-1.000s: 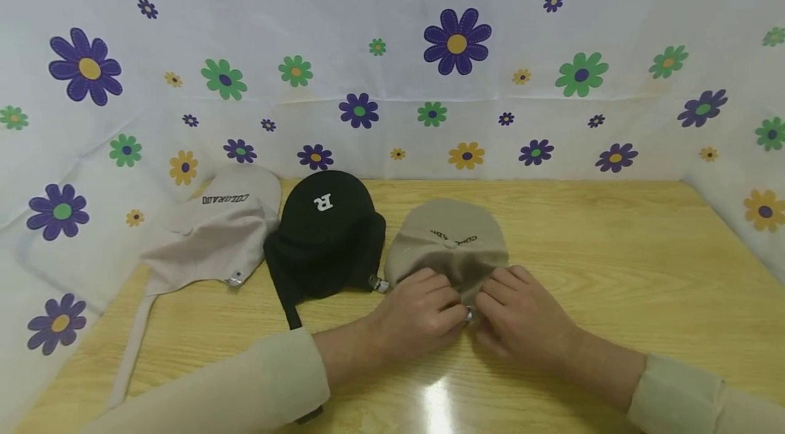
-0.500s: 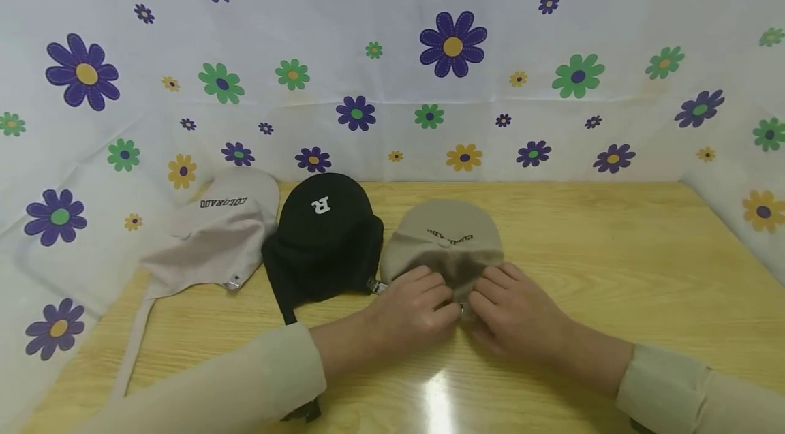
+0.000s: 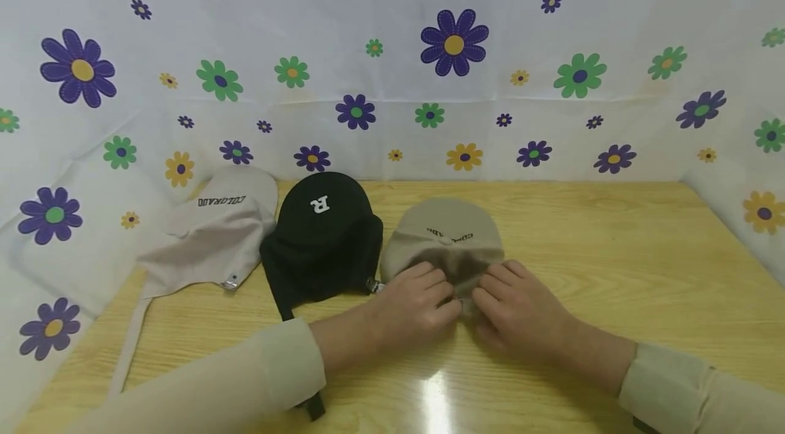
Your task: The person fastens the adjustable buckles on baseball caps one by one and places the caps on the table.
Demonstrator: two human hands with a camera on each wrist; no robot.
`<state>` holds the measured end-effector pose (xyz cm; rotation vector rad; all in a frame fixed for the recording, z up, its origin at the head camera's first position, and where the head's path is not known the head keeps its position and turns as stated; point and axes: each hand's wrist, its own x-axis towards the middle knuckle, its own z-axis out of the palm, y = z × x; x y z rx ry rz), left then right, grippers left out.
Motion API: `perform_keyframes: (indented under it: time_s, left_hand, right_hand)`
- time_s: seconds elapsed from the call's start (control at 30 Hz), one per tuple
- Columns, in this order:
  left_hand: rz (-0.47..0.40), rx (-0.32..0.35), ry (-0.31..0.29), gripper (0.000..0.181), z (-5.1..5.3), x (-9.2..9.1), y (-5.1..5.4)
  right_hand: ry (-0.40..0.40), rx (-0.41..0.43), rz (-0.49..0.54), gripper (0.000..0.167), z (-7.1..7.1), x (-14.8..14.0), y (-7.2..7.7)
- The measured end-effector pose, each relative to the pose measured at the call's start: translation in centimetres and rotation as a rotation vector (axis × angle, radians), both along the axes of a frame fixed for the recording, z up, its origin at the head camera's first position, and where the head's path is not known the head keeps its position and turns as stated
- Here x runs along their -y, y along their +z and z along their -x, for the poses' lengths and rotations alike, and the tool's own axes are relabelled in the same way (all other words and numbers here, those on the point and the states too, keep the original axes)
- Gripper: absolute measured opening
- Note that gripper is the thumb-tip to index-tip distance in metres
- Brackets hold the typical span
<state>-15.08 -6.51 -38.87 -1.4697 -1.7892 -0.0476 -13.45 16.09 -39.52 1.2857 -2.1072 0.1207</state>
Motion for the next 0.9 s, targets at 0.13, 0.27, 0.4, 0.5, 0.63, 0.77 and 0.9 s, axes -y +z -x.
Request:
perform_keyframes:
  time_s: [0.13,0.27,0.4,0.5,0.63,0.77,0.9]
  left_hand:
    - [0.012,0.005,0.003,0.020,0.1,-0.2,0.0]
    - [-0.030,0.070,-0.015,0.016,0.1,-0.3,0.1]
    - [-0.099,0.136,-0.018,0.013,0.0,-0.4,0.1]
    - [-0.151,0.213,0.011,0.013,-0.2,-0.3,0.2]
    - [-0.216,0.369,0.057,0.014,-0.9,-0.4,0.4]
    - [-0.231,0.459,0.091,0.015,-1.6,-0.4,0.5]
    - [-0.229,0.517,0.113,0.016,-1.7,-0.4,0.4]
  right_hand:
    - [-0.014,-0.011,0.015,0.017,0.0,-0.2,0.0]
    - [-0.018,-0.020,0.033,0.016,0.2,-0.4,0.2]
    - [-0.018,-0.029,0.043,0.016,0.3,-0.4,0.2]
    - [-0.016,-0.029,0.047,0.016,0.4,-0.3,0.1]
    - [-0.027,-0.029,0.051,0.017,0.3,-0.3,-0.1]
    - [-0.050,-0.017,0.056,0.018,0.2,-0.4,-0.1]
    - [-0.035,0.006,0.047,0.018,0.1,-0.2,0.1]
